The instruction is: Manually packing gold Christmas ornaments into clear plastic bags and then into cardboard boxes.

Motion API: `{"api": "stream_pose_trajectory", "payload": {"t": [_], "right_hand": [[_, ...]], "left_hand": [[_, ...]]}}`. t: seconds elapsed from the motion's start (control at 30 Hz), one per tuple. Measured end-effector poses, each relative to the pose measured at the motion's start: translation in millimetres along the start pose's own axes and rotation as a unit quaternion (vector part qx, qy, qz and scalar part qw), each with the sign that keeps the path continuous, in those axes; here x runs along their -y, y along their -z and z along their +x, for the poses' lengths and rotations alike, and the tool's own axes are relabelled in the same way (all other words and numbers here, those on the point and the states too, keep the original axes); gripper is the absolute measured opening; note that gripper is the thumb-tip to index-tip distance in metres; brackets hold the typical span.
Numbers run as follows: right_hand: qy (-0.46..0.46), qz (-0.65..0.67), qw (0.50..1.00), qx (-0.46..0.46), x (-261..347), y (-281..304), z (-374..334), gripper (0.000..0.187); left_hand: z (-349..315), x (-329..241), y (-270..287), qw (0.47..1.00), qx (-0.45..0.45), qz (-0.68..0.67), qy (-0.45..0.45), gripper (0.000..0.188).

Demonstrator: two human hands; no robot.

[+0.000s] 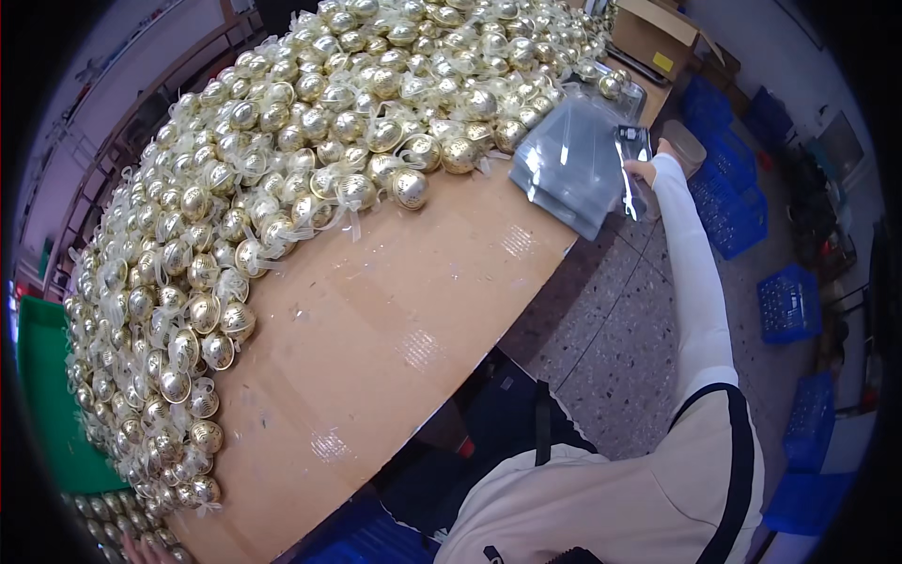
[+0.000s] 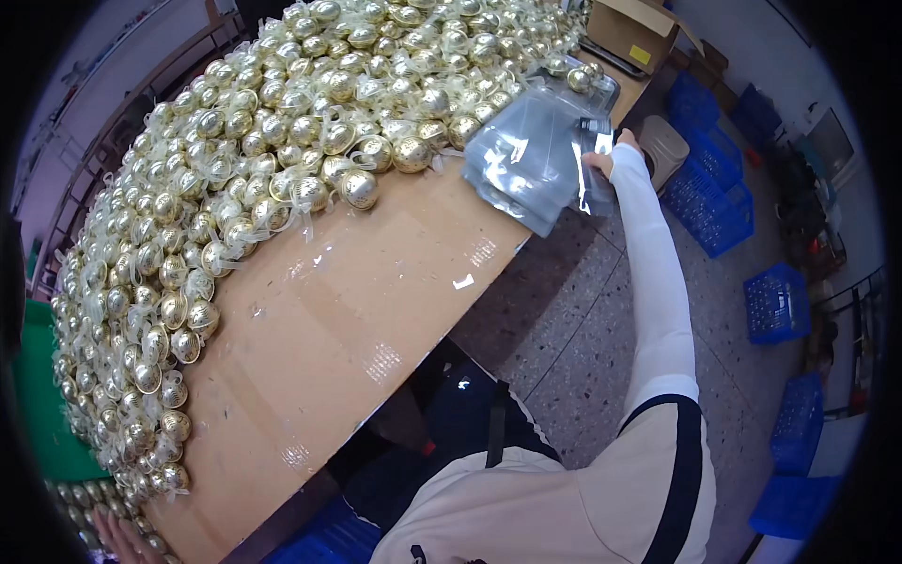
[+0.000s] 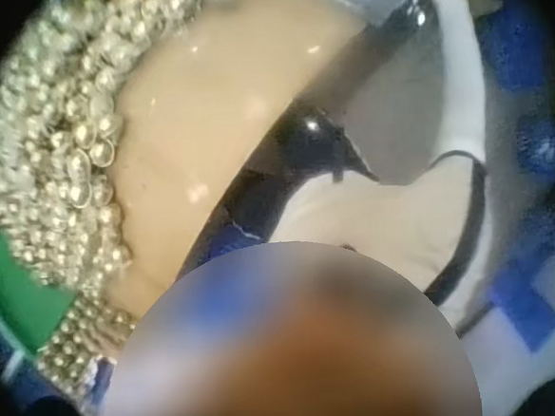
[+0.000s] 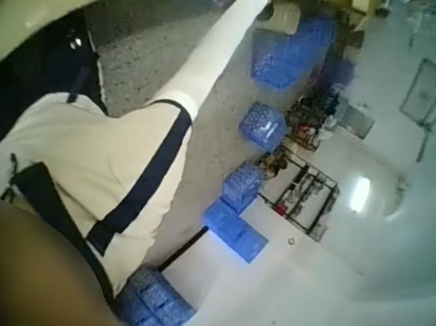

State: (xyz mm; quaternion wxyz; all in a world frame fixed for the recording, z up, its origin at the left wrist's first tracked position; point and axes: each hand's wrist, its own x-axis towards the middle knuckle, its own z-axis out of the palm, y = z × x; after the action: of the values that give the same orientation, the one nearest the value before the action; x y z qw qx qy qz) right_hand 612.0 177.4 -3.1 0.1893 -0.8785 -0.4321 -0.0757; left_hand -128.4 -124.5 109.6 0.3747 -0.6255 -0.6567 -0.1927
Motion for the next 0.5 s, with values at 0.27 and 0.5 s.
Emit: {"api": "stream_pose_trajectory", "payload": {"t": [0.27,0.5], "right_hand": [[0.112,0.672,0.687,0.253,71,29,-133,0.024],[0.165,0.651,0.589,0.449,123,8,-273,0.026]], "left_hand": [[-14,-163,-84,0.767,0.166,-0.582,0.214,0.054],[25,-268,-118,0.409,0.331,-0.806,0.270,0.044]]}}
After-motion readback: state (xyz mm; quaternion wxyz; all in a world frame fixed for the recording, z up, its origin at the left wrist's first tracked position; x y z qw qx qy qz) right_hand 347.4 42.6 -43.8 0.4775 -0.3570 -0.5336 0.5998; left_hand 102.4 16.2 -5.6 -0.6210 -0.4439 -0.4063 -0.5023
